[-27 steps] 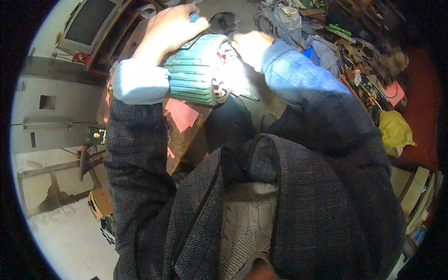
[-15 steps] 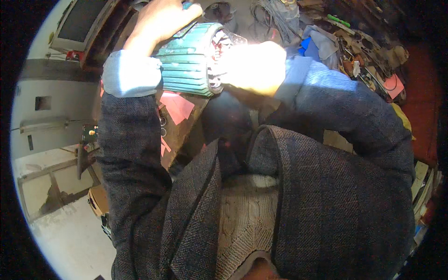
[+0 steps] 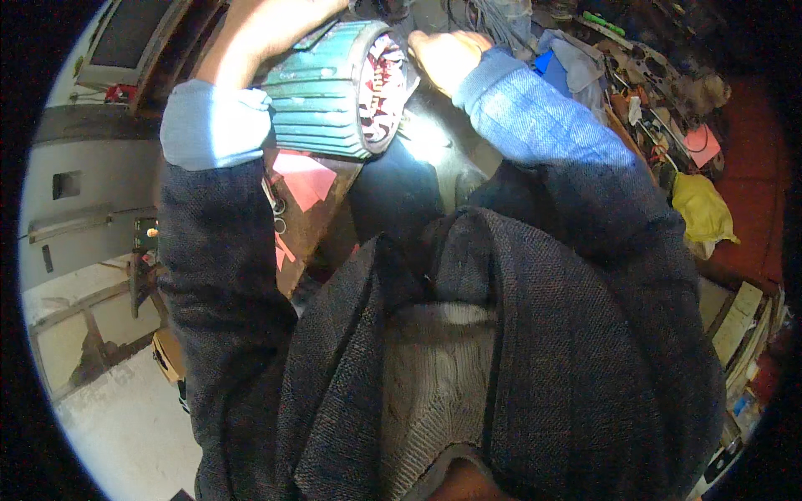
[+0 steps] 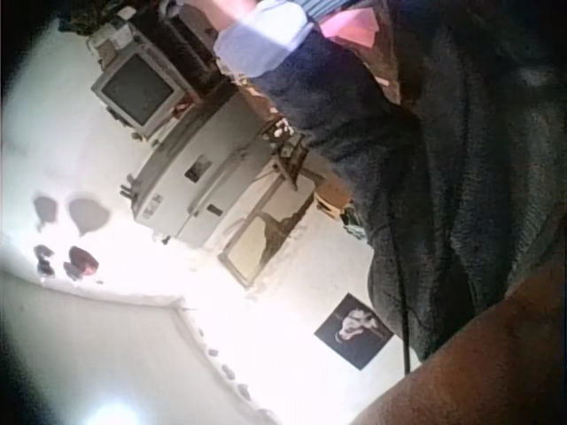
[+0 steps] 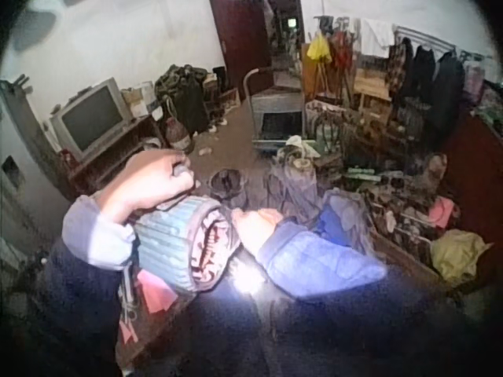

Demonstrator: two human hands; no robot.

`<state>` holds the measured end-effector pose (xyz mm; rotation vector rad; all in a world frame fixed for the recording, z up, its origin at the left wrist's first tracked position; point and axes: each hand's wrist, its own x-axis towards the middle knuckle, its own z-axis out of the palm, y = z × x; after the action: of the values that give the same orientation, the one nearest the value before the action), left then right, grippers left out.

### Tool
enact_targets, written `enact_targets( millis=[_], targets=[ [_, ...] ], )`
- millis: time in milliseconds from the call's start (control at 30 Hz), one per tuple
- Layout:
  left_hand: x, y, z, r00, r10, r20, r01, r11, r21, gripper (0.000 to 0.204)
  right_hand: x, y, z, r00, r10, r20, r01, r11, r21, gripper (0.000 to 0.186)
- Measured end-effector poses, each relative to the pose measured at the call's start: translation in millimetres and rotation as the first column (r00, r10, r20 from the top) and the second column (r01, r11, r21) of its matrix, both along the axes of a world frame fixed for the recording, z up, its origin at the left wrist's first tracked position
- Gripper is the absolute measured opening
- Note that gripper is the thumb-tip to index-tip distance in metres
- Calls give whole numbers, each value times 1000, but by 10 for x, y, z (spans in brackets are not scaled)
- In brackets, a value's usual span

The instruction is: The person holds a cylindrical motor component and uses a small tool to scrape or clean the interior surface. They rotate the component and repeatedly work on the inner area with the tool.

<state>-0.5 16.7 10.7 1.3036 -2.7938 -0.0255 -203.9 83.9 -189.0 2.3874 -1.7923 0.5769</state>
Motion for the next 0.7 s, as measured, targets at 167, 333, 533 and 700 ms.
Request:
enact_targets(
  millis=[167, 333, 533, 700],
  targets=[
    [-31, -45, -64, 997, 11, -80, -17, 996, -86, 52, 304, 252, -185, 997, 72, -25, -62, 955, 290, 25],
    [-49, -47, -50, 997, 54, -51, -59, 993, -100, 53, 326, 359, -188, 764, 587, 268, -645, 713, 277, 24],
    [-47, -35, -56, 998, 49, -42, -53, 994, -93, 55, 401, 406, -96, 985, 160, 65, -173, 875, 453, 22],
    [-84, -15, -29, 997, 65, -29, -68, 992, -110, 51, 522, 665, -154, 627, 489, 606, -671, 734, 103, 21]
  ],
)
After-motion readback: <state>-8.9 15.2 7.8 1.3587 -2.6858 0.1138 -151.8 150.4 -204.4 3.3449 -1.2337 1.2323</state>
